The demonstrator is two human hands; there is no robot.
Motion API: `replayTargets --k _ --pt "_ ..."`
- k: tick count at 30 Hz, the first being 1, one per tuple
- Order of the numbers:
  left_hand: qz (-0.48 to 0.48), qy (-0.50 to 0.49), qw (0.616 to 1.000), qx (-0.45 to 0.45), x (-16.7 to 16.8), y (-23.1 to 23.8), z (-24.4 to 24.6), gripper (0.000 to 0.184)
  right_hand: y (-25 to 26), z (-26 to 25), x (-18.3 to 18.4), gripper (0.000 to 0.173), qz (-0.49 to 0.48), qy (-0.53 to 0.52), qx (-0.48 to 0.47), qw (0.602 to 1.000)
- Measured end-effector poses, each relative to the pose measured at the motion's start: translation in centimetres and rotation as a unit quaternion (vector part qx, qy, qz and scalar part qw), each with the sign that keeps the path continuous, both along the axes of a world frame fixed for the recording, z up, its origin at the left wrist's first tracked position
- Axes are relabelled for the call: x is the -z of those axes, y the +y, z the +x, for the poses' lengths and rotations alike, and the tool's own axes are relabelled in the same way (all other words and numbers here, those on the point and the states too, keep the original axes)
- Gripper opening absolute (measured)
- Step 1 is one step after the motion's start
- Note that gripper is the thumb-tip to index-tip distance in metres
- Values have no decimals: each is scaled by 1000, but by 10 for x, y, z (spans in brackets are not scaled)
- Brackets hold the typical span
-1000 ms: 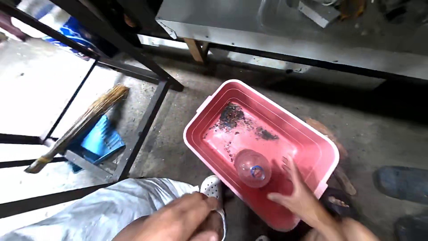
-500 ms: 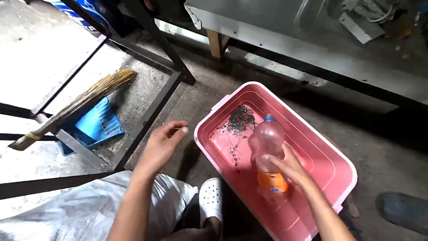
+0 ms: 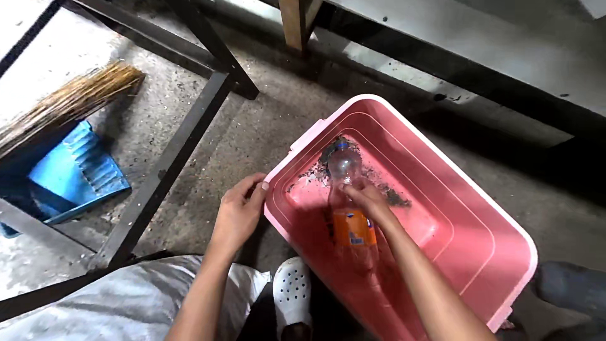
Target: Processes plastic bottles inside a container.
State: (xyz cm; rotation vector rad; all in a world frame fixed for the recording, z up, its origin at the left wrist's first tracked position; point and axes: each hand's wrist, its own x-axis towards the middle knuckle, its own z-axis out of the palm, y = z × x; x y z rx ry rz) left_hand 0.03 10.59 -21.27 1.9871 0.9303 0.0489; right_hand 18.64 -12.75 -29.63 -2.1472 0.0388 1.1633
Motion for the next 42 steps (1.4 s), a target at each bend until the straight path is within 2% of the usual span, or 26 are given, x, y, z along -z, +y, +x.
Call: replayTargets --k 6,17,22,42 --pt "-21 6 1000 -3 1 -2 -1 26 11 5 9 68 -5 7 -10 1000" --pt "6 17 1000 12 0 -3 -1 26 18 11 16 68 7 12 -1 1000" --pt "-33 44 998 17 -6 0 -2 19 18 11 17 71 16 28 6 999" --pt "-34 34 999 17 -3 0 -4 20 23 21 16 55 30 46 9 998"
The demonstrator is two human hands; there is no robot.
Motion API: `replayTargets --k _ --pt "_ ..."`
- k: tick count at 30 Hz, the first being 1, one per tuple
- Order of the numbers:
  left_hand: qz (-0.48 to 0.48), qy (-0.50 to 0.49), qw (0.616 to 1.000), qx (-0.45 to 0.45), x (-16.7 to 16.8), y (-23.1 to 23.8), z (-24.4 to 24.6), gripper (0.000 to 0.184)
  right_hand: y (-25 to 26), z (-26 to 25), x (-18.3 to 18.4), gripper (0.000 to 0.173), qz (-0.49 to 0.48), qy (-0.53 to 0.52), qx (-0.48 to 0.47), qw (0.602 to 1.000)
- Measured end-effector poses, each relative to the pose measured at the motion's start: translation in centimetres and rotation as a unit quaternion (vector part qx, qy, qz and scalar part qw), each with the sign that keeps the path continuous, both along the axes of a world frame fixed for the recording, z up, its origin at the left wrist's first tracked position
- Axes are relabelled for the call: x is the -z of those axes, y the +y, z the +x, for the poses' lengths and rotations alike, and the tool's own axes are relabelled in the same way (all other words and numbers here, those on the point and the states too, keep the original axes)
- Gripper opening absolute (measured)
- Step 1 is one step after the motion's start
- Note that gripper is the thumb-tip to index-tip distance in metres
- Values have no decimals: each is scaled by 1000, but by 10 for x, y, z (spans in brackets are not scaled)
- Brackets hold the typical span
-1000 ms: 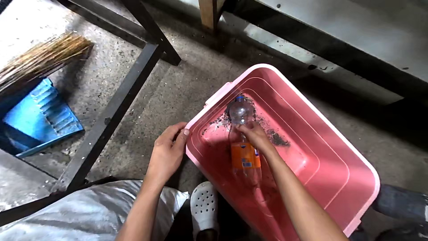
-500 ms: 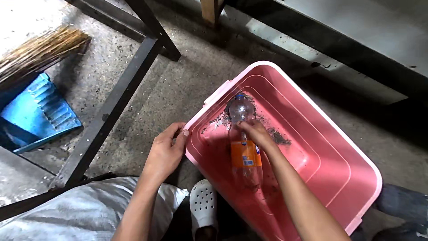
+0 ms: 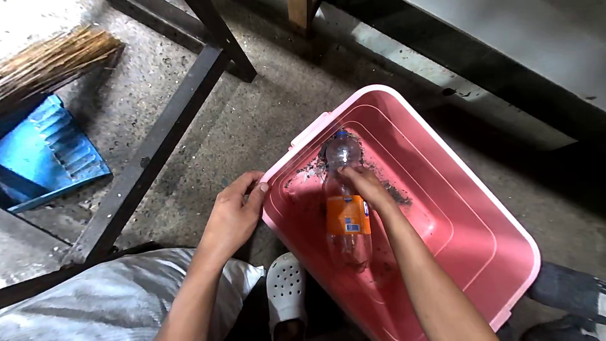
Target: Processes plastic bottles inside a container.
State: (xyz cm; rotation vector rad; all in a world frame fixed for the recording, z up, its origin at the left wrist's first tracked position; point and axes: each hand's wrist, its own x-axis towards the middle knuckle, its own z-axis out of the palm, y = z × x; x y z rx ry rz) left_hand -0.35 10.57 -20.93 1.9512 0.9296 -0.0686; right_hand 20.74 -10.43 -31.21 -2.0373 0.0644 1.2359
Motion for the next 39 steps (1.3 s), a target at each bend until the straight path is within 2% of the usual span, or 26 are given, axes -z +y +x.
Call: replayTargets --k 3,16,22,25,29,34,39 --pt "1 5 1000 4 0 0 0 20 1 2 0 50 17 3 11 1000" --pt "-19 5 1000 0 0 -3 -5 18 -3 3 -1 47 14 -4 5 1000" --pt "-25 3 1000 -5 1 -3 -5 19 -13 4 -8 57 -26 -6 -1 1000" --pt "0 -5 1000 -4 0 -7 -4 20 -28 13 -27 64 -97 -43 -51 993" --pt "48 -9 999 18 4 -17 -3 41 -47 29 -45 74 -199 -104 -145 964" --pt "17 -30 999 -20 2 -22 0 36 -45 34 -54 79 -244 -164 -210 932" --pt "4 -40 999 -20 -26 -30 6 37 -36 33 -61 89 -278 -199 -250 906"
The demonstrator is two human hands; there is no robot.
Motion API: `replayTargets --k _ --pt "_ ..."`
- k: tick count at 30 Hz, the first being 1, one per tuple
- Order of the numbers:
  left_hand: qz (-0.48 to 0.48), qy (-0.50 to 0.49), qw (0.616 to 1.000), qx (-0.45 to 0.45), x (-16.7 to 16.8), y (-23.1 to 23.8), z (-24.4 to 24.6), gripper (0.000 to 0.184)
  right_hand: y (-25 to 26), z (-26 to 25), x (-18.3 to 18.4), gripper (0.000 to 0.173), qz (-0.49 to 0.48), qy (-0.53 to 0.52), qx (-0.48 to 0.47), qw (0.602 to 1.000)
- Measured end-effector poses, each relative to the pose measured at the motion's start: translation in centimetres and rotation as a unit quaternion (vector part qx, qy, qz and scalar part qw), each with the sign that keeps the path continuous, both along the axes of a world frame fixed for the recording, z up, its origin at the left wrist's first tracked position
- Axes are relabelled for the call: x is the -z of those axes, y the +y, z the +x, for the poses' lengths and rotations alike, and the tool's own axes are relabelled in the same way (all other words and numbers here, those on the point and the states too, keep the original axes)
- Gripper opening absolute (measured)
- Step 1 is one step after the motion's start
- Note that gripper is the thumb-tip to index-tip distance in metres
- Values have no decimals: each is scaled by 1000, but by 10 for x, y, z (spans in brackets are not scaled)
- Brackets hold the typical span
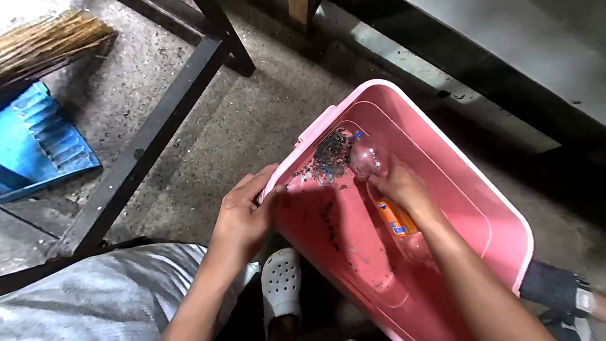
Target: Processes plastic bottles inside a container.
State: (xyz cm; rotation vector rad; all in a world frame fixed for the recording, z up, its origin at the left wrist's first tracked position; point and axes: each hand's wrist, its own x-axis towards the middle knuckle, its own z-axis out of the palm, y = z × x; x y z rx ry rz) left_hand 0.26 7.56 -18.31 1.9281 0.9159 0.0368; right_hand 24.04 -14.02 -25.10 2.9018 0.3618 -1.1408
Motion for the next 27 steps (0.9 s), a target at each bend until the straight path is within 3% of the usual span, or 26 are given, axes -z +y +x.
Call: replayTargets --k 9,20,24,27 --pt "-34 -1 999 -13 -20 -9 4 35 -19 -5 7 90 -52 -25 -39 998" --pt "12 -37 999 17 -30 -19 1 36 -12 -4 0 88 -3 -35 -6 999" --pt "30 -46 998 25 -28 -20 -2 35 1 -4 -6 88 2 -25 -79 997" --pt "20 -51 998 18 -23 -18 -2 35 6 -17 -18 88 -34 51 -146 987"
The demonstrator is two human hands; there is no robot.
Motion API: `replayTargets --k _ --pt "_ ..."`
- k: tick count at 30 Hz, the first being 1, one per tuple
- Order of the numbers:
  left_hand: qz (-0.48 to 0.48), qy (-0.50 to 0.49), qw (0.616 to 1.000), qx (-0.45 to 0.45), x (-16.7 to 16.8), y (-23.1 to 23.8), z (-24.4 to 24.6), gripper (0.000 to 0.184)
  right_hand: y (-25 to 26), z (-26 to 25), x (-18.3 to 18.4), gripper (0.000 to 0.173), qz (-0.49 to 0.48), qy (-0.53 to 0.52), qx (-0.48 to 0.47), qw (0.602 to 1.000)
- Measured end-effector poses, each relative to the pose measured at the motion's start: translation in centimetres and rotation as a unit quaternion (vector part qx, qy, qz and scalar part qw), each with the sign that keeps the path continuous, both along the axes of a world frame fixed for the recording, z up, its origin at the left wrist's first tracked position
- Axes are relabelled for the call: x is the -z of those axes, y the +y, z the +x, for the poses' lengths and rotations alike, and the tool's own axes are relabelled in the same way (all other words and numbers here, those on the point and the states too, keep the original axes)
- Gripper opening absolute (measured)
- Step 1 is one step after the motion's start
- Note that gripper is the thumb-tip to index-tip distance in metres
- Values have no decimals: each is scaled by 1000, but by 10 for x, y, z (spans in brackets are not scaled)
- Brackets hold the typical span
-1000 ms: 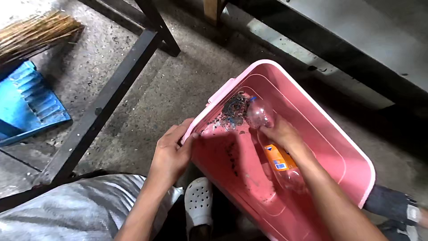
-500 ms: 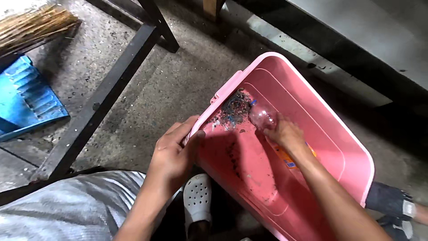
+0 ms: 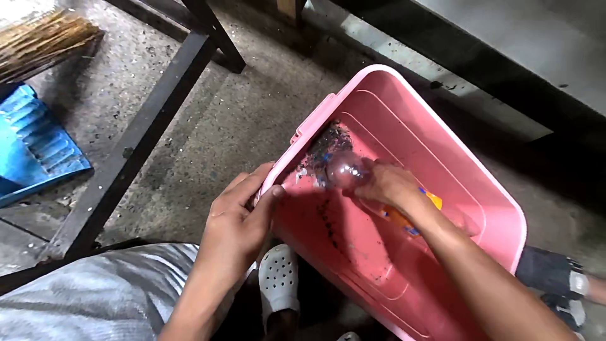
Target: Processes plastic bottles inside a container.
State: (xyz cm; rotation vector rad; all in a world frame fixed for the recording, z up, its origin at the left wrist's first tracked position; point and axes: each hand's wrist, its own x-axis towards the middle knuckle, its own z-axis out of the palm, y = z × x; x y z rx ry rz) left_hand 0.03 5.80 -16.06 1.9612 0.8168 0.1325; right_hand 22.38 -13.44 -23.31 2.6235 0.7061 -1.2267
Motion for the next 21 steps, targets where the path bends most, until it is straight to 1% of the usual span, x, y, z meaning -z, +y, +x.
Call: replayTargets --k 2,3,6,9,12,16,21 --pt "-10 -3 1000 -9 4 1 -1 34 -4 -6 -8 88 -20 30 0 999" --pt "-14 -4 1000 -15 5 1 -1 33 -7 -5 -12 86 -13 26 18 999" --pt "-20 0 1000 -20 6 0 -3 32 -10 9 -21 77 14 -20 90 996" --pt "-19 3 1000 -22 3 -2 -3 32 -5 21 -11 79 25 -48 109 993" --pt "-26 11 999 -28 0 -4 -2 32 2 21 2 79 44 -62 112 991" --pt "-28 15 999 -27 -1 -5 -2 32 5 20 15 78 44 -62 124 989" --pt "-43 6 999 -29 -1 -5 -3 33 13 22 14 72 34 -64 123 990"
